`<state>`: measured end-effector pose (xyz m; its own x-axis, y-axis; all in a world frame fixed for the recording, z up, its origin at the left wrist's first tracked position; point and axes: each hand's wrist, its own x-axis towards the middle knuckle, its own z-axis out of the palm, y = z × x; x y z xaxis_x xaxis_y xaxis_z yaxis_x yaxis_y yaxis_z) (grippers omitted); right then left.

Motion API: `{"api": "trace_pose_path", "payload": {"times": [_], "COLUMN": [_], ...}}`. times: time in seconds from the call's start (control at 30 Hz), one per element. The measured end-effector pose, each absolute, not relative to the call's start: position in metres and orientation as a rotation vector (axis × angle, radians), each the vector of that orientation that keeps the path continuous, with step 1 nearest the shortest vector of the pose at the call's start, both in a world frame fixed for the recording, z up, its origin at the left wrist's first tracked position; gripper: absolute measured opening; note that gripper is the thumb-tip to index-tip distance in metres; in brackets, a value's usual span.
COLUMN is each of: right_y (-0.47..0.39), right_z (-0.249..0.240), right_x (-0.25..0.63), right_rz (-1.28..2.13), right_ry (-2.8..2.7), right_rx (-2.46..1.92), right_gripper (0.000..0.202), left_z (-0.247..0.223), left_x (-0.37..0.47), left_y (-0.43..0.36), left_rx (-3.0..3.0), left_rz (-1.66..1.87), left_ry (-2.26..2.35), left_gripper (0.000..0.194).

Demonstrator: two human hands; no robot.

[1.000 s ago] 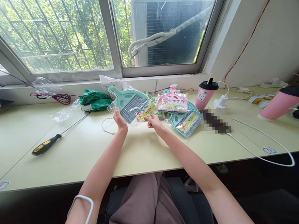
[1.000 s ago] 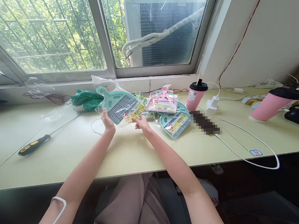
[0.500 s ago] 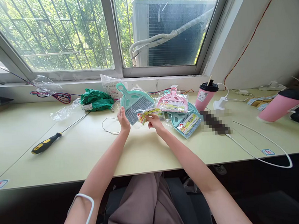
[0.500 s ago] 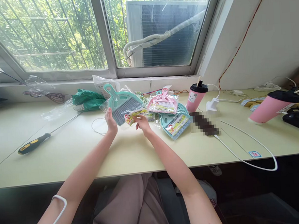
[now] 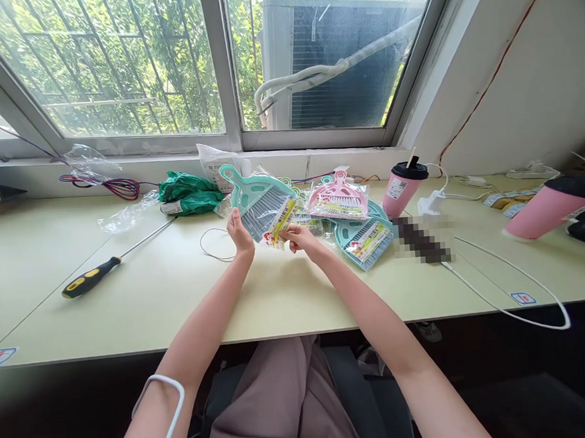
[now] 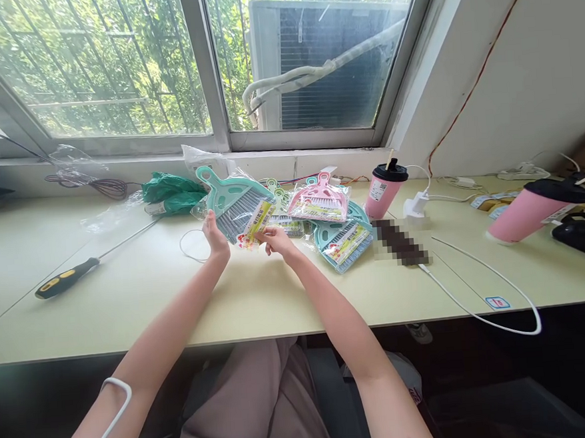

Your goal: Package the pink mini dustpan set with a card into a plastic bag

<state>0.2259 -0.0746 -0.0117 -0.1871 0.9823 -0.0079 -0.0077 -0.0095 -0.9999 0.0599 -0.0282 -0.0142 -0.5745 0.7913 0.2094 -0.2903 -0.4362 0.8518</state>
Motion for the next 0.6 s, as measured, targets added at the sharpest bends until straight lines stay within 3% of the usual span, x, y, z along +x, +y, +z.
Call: {"api": "trace_pose_path", "payload": {"times": [0.23, 0.6], "right_y": [-0.071, -0.073], "right_z": [-0.021, -0.010], "right_x": [0.228, 0.233], "right_rz": [1.401, 1.340], "right_ry": [-1.133, -1.168], "right_rx": [-1.091, -1.070], "right_gripper": [0.039, 0.045], "left_z": [-0.014, -0.013], "left_x": [0.064, 0.066], "left_y": [-0.033, -0.036], "left_rx": [1.000, 0.964], "left_rz": [2.082, 2.102], "left_ry": [0.971, 1.030], "left_gripper": [0.045, 0.045]}}
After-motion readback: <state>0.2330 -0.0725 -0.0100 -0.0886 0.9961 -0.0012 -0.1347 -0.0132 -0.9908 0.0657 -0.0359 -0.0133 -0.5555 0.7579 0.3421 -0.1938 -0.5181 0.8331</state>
